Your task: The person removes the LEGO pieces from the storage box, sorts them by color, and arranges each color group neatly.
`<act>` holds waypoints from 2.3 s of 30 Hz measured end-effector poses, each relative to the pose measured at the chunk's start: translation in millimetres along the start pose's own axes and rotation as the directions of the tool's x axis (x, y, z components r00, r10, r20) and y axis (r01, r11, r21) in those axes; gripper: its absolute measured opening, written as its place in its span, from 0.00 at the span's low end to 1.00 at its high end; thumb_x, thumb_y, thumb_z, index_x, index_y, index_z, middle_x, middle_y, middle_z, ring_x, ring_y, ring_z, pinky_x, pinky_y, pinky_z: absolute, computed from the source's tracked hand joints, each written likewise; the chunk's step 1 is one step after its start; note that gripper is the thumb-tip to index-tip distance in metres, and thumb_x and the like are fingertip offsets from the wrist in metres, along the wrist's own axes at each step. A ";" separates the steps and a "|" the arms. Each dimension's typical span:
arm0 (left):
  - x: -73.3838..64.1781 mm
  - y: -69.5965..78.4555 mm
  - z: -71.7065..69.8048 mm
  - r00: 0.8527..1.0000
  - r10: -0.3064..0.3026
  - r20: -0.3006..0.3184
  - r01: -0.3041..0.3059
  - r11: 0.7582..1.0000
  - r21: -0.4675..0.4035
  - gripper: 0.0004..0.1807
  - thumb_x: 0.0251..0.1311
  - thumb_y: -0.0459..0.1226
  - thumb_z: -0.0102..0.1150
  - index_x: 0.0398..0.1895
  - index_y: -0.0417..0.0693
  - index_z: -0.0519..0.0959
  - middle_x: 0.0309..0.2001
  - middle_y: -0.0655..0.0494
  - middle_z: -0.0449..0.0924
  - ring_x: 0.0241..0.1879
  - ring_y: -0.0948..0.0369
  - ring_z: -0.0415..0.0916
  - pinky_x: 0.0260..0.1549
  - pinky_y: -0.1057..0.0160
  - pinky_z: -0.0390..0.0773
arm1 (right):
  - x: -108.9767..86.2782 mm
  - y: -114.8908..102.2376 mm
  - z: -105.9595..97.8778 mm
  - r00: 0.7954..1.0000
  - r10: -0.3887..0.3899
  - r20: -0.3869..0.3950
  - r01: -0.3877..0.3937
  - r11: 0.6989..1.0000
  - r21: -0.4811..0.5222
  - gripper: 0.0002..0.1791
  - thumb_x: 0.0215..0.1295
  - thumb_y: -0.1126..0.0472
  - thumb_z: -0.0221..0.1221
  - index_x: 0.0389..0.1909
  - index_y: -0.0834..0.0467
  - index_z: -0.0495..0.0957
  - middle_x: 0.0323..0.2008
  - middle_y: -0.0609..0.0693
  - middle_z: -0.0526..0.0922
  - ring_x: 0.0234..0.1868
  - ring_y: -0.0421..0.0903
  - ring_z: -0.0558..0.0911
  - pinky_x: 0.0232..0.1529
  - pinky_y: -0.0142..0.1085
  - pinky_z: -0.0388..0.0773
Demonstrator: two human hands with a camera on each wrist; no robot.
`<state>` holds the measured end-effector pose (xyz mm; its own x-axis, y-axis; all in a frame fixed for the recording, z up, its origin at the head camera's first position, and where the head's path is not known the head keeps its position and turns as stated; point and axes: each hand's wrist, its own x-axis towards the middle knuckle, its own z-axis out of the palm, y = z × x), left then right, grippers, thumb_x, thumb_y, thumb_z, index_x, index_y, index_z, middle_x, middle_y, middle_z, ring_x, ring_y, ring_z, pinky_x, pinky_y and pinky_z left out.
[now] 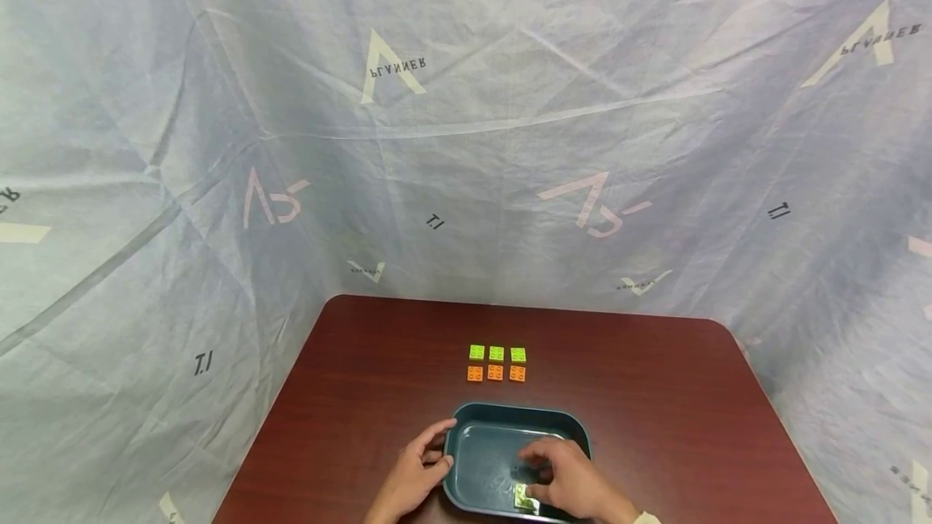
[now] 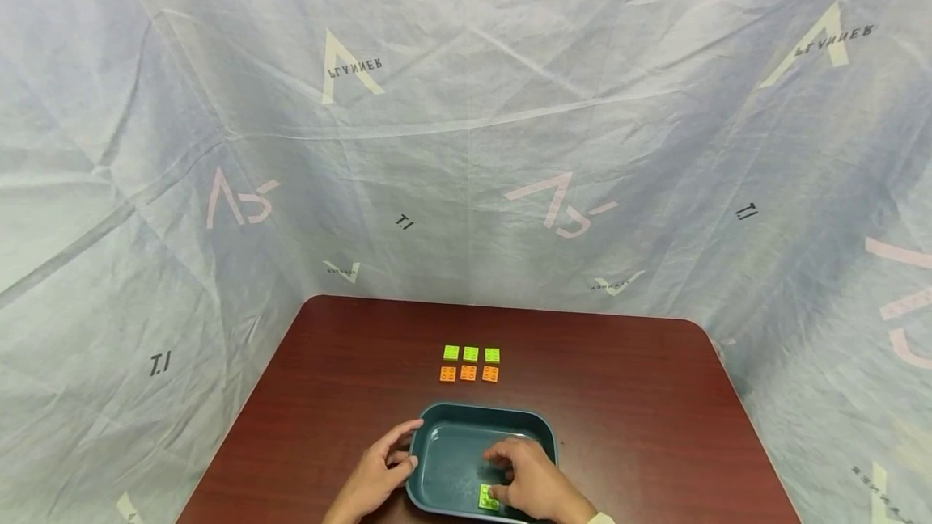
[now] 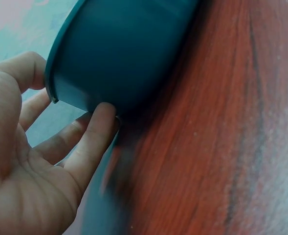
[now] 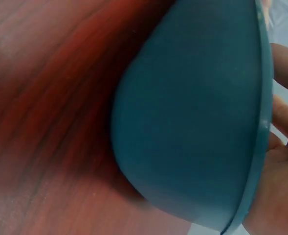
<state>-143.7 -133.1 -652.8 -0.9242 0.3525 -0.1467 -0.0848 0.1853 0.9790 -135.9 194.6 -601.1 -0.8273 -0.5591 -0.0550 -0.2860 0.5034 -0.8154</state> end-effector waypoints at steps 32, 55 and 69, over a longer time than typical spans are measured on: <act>-1.7 6.4 -0.6 1.000 -0.011 0.002 0.011 1.000 0.012 0.30 0.73 0.38 0.63 0.78 0.58 0.71 0.68 0.36 0.76 0.53 0.50 0.86 0.37 0.63 0.83 | 9.4 3.6 20.1 0.984 -0.147 0.104 0.168 0.956 -0.240 0.22 0.48 0.69 0.78 0.47 0.54 0.89 0.39 0.39 0.86 0.35 0.28 0.79 0.34 0.24 0.78; 0.9 5.8 1.7 1.000 -0.014 0.003 0.014 1.000 -0.008 0.30 0.74 0.38 0.63 0.77 0.60 0.71 0.68 0.36 0.76 0.54 0.49 0.86 0.39 0.63 0.84 | 12.7 6.5 15.1 0.989 -0.139 0.047 0.146 0.955 -0.259 0.17 0.56 0.65 0.73 0.47 0.49 0.91 0.40 0.35 0.84 0.36 0.28 0.75 0.34 0.26 0.74; -0.7 3.0 0.4 1.000 -0.025 0.002 0.025 1.000 -0.017 0.30 0.74 0.39 0.63 0.77 0.61 0.72 0.68 0.37 0.76 0.55 0.49 0.86 0.39 0.62 0.84 | 14.1 -12.7 -9.2 0.990 -0.139 -0.033 0.130 0.975 -0.182 0.18 0.60 0.64 0.75 0.52 0.54 0.89 0.41 0.39 0.85 0.35 0.31 0.81 0.34 0.29 0.81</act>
<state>-143.1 -132.4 -649.8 -0.9212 0.3492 -0.1713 -0.1140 0.1788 0.9773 -148.4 186.4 -586.2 -0.7951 -0.6015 0.0776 -0.4746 0.5375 -0.6971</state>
